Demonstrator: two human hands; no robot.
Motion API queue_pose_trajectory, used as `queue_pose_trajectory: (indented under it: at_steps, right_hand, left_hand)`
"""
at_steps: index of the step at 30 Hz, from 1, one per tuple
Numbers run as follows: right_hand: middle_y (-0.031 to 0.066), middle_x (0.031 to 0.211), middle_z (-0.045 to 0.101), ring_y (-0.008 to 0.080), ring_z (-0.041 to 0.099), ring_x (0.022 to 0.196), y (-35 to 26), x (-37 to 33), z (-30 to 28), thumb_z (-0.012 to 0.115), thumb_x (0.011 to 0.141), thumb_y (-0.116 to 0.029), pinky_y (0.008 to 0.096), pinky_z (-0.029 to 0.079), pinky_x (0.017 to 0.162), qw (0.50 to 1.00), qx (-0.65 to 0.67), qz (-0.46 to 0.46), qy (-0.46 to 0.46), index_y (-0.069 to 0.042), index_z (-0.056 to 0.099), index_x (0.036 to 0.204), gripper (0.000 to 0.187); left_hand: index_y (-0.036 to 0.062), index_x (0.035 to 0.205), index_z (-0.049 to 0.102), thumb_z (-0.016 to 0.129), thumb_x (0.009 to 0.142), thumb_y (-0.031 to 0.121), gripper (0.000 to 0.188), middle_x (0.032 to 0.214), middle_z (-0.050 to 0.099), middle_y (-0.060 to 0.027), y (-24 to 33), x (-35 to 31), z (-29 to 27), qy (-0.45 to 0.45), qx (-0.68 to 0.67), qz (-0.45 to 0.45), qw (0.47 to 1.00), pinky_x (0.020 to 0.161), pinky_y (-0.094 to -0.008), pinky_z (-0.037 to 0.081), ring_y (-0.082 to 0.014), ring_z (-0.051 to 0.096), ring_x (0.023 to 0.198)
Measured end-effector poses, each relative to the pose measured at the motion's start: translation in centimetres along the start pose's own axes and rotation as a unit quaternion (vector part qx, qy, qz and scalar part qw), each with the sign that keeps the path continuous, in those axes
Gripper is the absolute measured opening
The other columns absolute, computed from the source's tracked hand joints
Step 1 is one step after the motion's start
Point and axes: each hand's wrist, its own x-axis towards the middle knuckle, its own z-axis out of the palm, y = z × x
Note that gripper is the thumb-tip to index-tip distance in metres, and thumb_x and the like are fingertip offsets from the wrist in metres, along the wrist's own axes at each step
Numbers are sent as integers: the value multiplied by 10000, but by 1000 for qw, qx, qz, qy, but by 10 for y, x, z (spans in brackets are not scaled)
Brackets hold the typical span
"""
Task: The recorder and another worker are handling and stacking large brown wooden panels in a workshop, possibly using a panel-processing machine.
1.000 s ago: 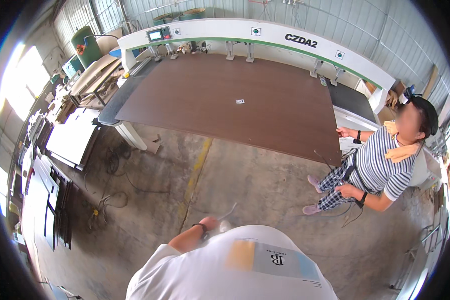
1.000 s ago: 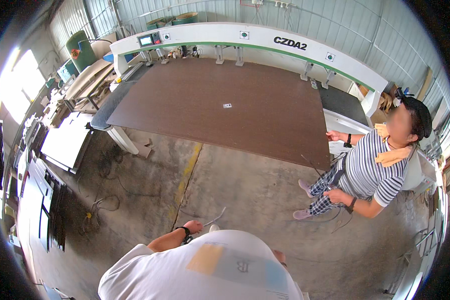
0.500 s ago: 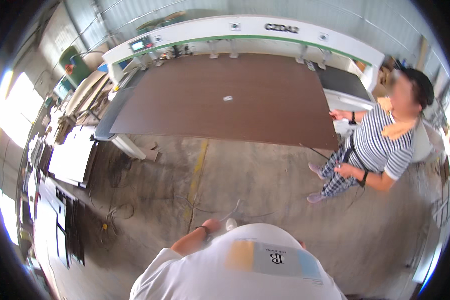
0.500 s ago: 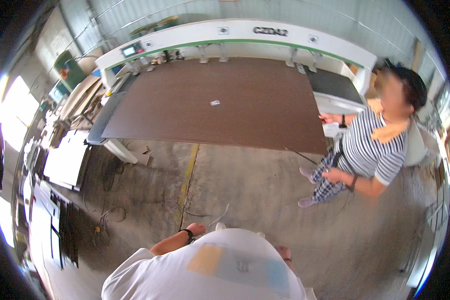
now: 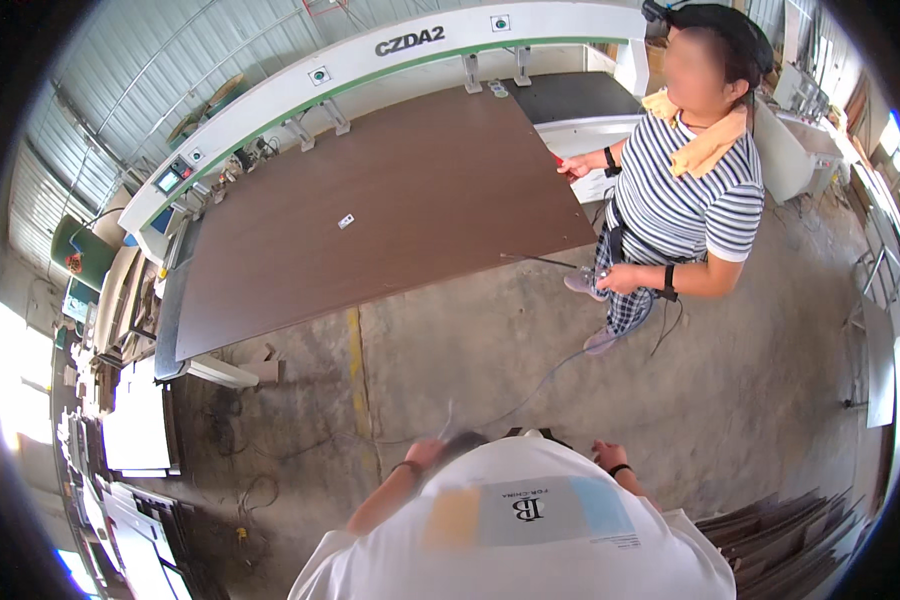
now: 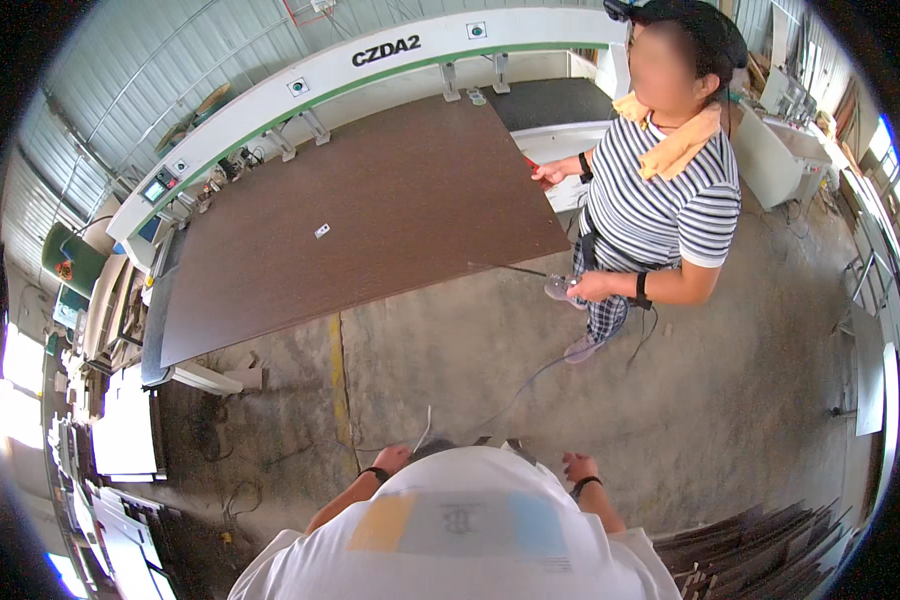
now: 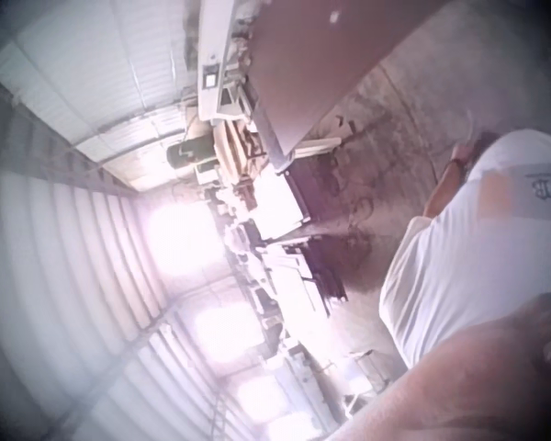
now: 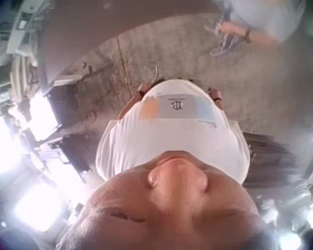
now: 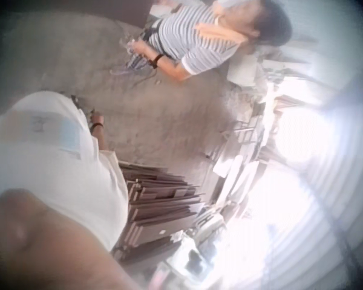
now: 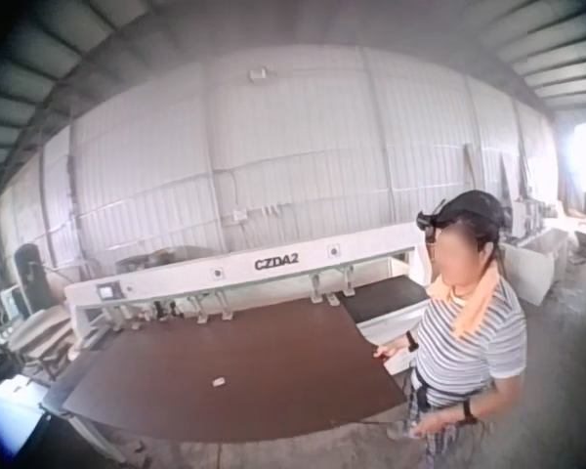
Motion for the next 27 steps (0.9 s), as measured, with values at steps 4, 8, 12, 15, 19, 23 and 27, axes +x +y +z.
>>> queue_pose_trajectory:
  at_steps: [4,8,12,15,19,23,27]
  right_hand:
    - [112,606,565,200,510,448,21,54,-22,524,843,-197,307,427,447,980,145,47,-126,14,603,821,226]
    - [114,601,567,211,524,470,-26,49,-10,492,851,-165,295,440,462,995,-7,35,-89,8,616,855,214]
    - [98,617,589,190,551,506,-97,67,9,534,833,-337,313,469,495,962,-233,-138,-44,-26,641,809,330]
    - [74,582,582,162,578,513,-147,70,17,539,814,-497,314,467,487,968,-220,-124,-7,-55,638,741,459]
    - [63,611,616,148,574,495,-220,84,23,544,810,-486,292,461,505,957,-209,-202,18,-55,631,734,446]
    - [76,675,635,220,605,641,-284,90,34,493,835,-463,332,452,632,954,-199,-225,-2,-62,595,737,426]
    - [87,839,662,240,620,776,-320,141,30,509,834,-425,354,460,705,824,-302,-474,71,-67,606,832,371]
  left_hand:
    - [78,893,607,501,810,293,254,866,633,-139,66,15,-91,30,-279,-206,937,750,-435,461,-314,610,865]
    - [71,879,620,488,824,257,235,874,642,-134,40,9,-82,19,-328,-214,920,731,-419,487,-289,623,852]
    - [80,872,642,506,806,190,188,895,651,-121,-24,16,-19,-98,131,23,986,712,-391,526,-266,636,850]
    - [90,869,648,526,788,217,194,889,650,-125,-70,15,15,-112,65,-8,992,706,-395,524,-269,634,860]
    - [82,800,634,554,760,226,169,857,650,-107,-76,53,4,-24,-306,-221,926,683,-411,520,-289,636,817]
    - [106,834,618,540,765,208,146,898,635,-89,-67,79,-15,21,-344,-193,918,676,-400,511,-258,621,835]
    - [127,1008,587,504,791,165,235,982,604,-41,-24,103,-45,-2,-338,-236,911,723,-330,508,-209,586,919]
